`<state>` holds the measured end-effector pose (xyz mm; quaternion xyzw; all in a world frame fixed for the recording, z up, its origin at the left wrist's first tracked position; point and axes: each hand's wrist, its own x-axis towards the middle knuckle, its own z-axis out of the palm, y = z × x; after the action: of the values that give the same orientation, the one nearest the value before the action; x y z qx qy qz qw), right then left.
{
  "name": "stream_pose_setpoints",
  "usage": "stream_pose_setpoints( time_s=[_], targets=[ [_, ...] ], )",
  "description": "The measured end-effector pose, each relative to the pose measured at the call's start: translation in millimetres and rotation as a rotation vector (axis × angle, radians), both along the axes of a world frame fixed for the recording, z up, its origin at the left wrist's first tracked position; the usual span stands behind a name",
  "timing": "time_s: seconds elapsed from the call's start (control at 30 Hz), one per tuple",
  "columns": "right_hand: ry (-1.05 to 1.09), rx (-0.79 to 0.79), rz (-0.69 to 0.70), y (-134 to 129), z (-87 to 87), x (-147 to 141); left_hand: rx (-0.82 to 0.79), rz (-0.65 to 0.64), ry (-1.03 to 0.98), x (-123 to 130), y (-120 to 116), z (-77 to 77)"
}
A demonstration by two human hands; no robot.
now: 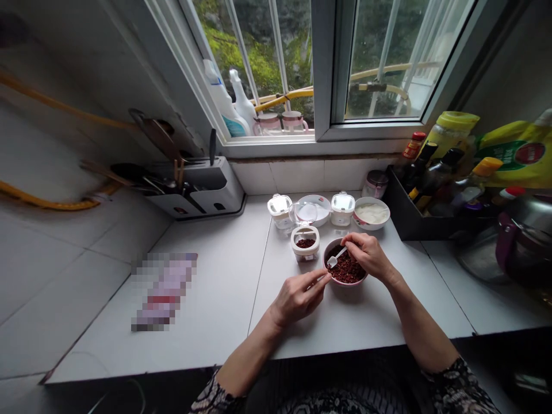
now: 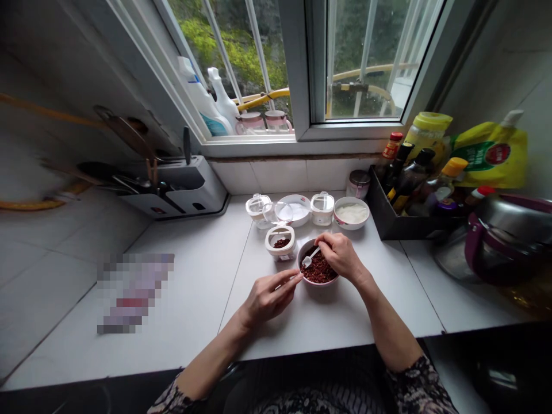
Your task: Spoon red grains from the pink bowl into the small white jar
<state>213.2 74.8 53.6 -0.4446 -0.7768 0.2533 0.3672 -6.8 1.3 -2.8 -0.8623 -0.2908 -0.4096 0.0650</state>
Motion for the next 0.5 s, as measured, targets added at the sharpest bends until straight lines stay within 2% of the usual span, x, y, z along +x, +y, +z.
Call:
stream_pose_setpoints(
  time_s=[0.3,0.5],
  targets=[
    [0.249,-0.268,-0.051,1.8,3.5,2.5,0.024,-0.004,-0.013,0.5,1.0,2.2],
    [0.34,-0.303,-0.092,4.8,3.1,2.4,0.023,-0.009,-0.014,0.7,1.0,1.3]
  ],
)
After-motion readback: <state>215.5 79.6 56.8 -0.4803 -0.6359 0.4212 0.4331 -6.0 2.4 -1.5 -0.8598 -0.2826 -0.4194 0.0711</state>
